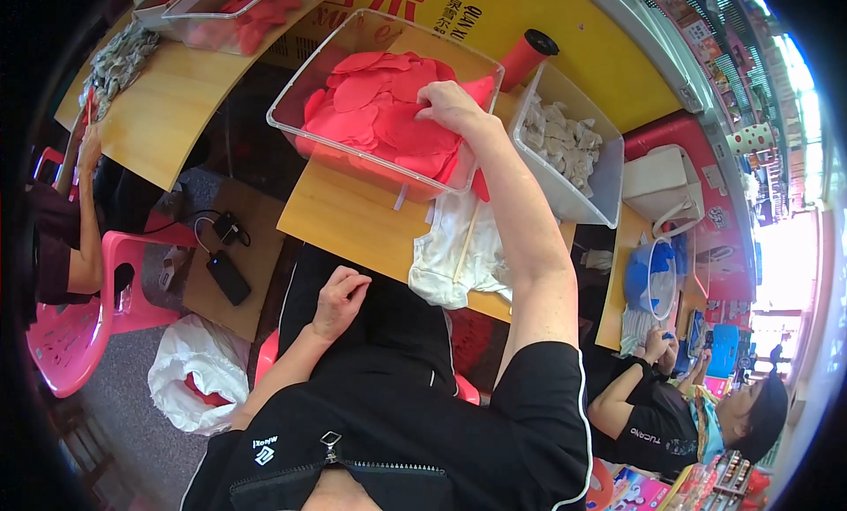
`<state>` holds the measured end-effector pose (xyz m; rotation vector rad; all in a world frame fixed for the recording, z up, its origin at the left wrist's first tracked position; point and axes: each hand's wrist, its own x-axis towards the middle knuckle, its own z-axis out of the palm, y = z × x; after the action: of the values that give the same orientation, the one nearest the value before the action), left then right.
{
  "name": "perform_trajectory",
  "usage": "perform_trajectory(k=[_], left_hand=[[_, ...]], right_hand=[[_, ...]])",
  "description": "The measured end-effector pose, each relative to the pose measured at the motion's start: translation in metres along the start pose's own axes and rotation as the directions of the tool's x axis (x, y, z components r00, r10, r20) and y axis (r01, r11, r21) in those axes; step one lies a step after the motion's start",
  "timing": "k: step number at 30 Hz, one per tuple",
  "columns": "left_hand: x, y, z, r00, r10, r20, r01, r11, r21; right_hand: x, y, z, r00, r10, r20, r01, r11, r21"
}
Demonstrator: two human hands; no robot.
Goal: Assembling red leather decorative items by stuffing them with fiber using a wooden stick.
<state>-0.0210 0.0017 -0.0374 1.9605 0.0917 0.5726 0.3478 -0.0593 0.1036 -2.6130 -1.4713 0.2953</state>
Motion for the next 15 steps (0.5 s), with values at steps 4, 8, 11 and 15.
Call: perform_trajectory(k=[4, 8, 11, 15], left_hand=[[0.002, 0.001, 0.002, 1.000, -0.011, -0.017, 0.010, 1.000, -0.018], [0.001, 0.005, -0.003, 1.000, -0.020, -0.004, 0.020, 1.000, -0.019], [0.009, 0.024, -0.020, 0.992, -0.125, -0.010, 0.124, 0.990, -0.060], [0.043, 0.074, -0.033, 0.961, -0.276, 0.037, 0.261, 0.848, -0.460]], right_hand=[[-0.010, 0.015, -0.003, 0.995, -0.060, -0.076, 0.055, 0.996, -0.065], [-0.026, 0.009, -0.014, 0.960, -0.175, -0.220, 0.166, 0.985, -0.055], [-0.049, -0.028, -0.037, 0.916, -0.078, -0.393, 0.101, 0.994, 0.039], [-0.105, -0.119, -0.048, 0.740, 0.025, -0.672, 0.085, 0.988, 0.130]])
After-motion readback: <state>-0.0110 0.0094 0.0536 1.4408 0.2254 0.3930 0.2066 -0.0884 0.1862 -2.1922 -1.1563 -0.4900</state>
